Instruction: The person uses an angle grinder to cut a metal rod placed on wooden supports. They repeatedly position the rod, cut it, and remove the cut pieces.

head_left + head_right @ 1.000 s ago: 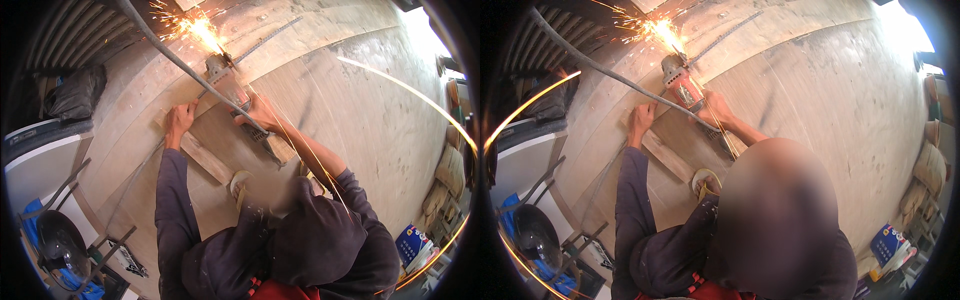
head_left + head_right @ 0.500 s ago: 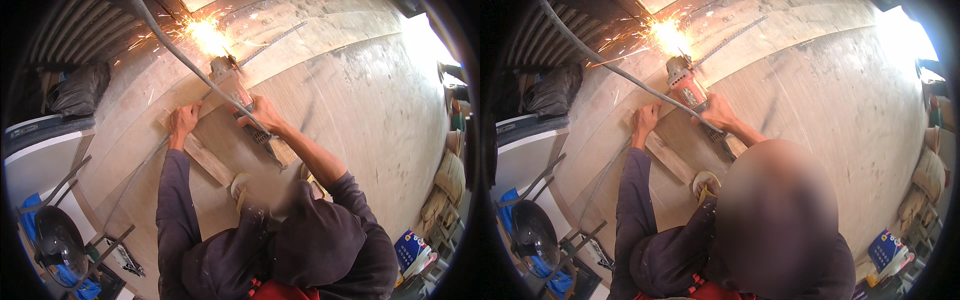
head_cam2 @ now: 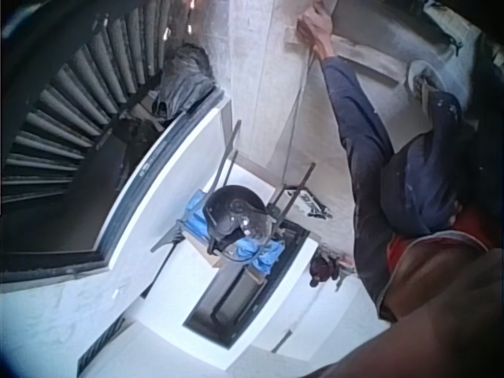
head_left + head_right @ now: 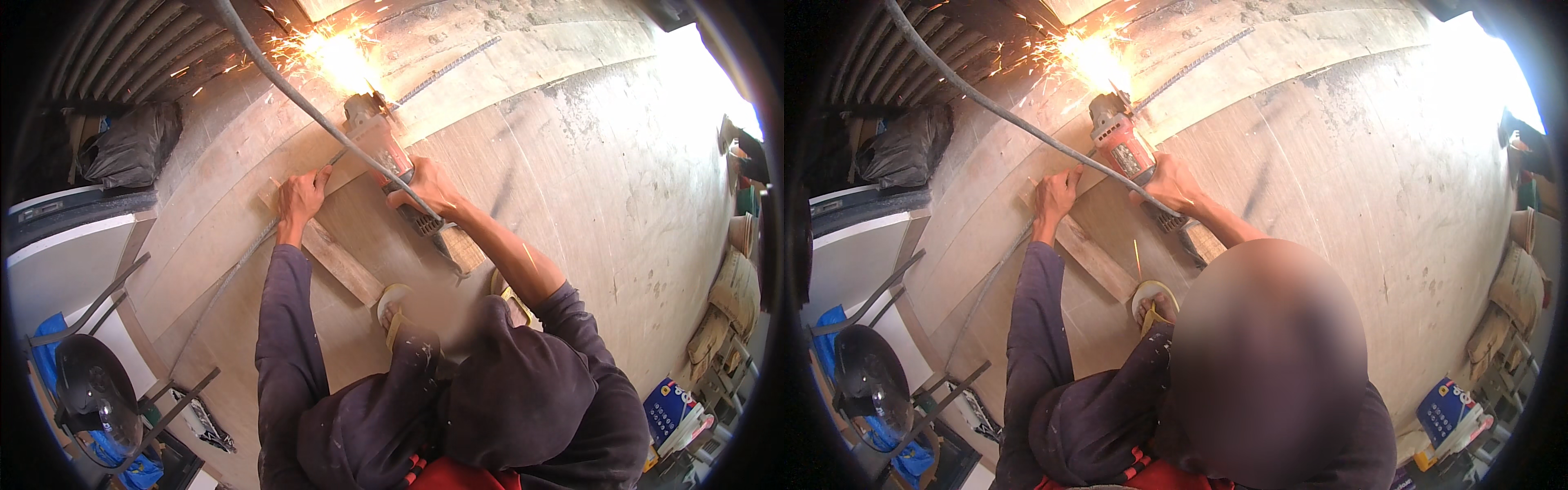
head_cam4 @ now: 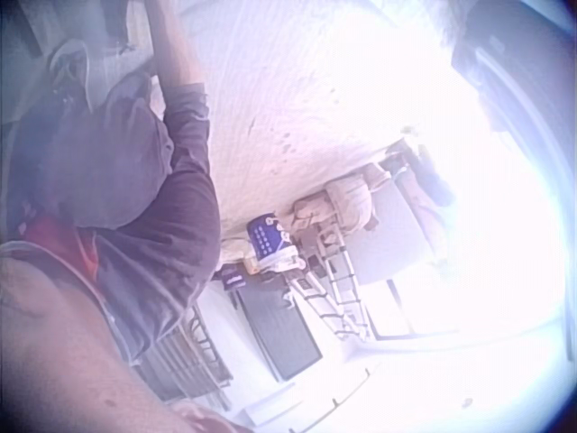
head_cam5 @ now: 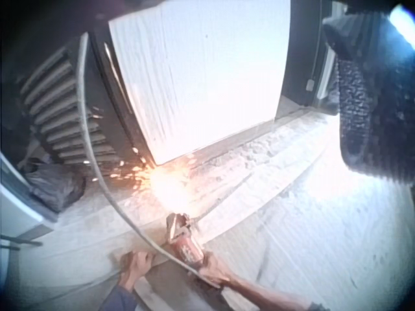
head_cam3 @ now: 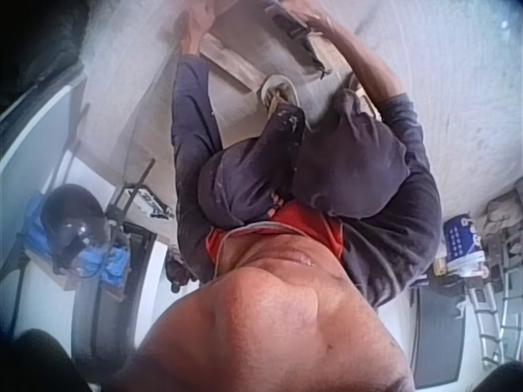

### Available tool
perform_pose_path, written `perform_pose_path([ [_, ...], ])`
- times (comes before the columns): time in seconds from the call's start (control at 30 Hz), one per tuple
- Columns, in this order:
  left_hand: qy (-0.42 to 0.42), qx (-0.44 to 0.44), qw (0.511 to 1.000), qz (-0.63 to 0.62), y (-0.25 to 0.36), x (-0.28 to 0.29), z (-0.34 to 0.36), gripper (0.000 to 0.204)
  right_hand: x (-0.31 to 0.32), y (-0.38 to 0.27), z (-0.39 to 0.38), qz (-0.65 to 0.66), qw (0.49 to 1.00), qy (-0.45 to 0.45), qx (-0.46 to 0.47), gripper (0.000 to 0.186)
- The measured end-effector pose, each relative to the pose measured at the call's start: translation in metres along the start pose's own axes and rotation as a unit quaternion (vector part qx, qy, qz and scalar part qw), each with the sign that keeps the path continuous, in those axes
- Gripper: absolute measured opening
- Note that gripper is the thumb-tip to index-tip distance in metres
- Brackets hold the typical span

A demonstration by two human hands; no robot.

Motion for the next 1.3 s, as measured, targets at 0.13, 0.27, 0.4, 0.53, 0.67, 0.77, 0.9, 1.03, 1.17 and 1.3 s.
perform_pose_path([
  [0.13, 0.014, -0.007, 1.000, -0.011, -0.002, 0.001, 0.000, 0.058, 0.000, -0.004, 0.000, 0.009, 1.000, 0.004, 0.013, 0.057],
  [0.27, 0.014, -0.004, 1.000, -0.014, -0.004, 0.001, 0.000, 0.056, 0.000, -0.005, 0.000, 0.005, 1.000, -0.001, 0.007, 0.057],
  [0.4, -0.003, 0.009, 1.000, -0.012, -0.003, 0.000, 0.002, 0.054, 0.005, -0.017, -0.006, -0.002, 0.999, 0.017, 0.042, 0.057],
  [0.53, 0.002, 0.000, 0.998, -0.056, -0.003, 0.002, 0.001, 0.053, 0.009, -0.023, -0.013, -0.026, 0.996, 0.036, 0.074, 0.059],
  [0.67, 0.009, -0.010, 0.999, -0.035, -0.005, 0.001, 0.001, 0.058, 0.003, -0.030, -0.021, -0.077, 0.991, 0.039, 0.100, 0.060],
  [0.77, 0.053, -0.017, 0.998, 0.002, -0.009, 0.000, -0.002, 0.056, -0.004, -0.028, -0.023, -0.076, 0.992, 0.015, 0.097, 0.056],
  [0.9, 0.057, -0.013, 0.998, -0.010, -0.006, 0.002, -0.007, 0.053, -0.006, -0.028, -0.027, -0.049, 0.995, 0.018, 0.090, 0.054],
  [1.03, 0.075, 0.005, 0.997, -0.016, -0.004, 0.007, -0.012, 0.049, -0.003, -0.024, -0.032, -0.046, 0.994, 0.028, 0.091, 0.055],
  [1.17, 0.024, 0.033, 0.999, -0.023, 0.000, 0.009, -0.017, 0.046, 0.005, -0.032, -0.041, -0.060, 0.991, 0.034, 0.113, 0.056],
  [1.3, 0.028, 0.031, 0.999, 0.003, -0.005, 0.013, -0.020, 0.043, 0.010, -0.040, -0.050, -0.016, 0.995, 0.031, 0.089, 0.061],
])
Point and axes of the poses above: each hand's wrist, its own z-axis towards the middle knuckle, its own x-axis out of the back of the hand, y = z × x, the point moved 9 cm from there along z, towards the middle knuckle, and after that the axes turned 10 degrees about x, right-handed, at the moved point
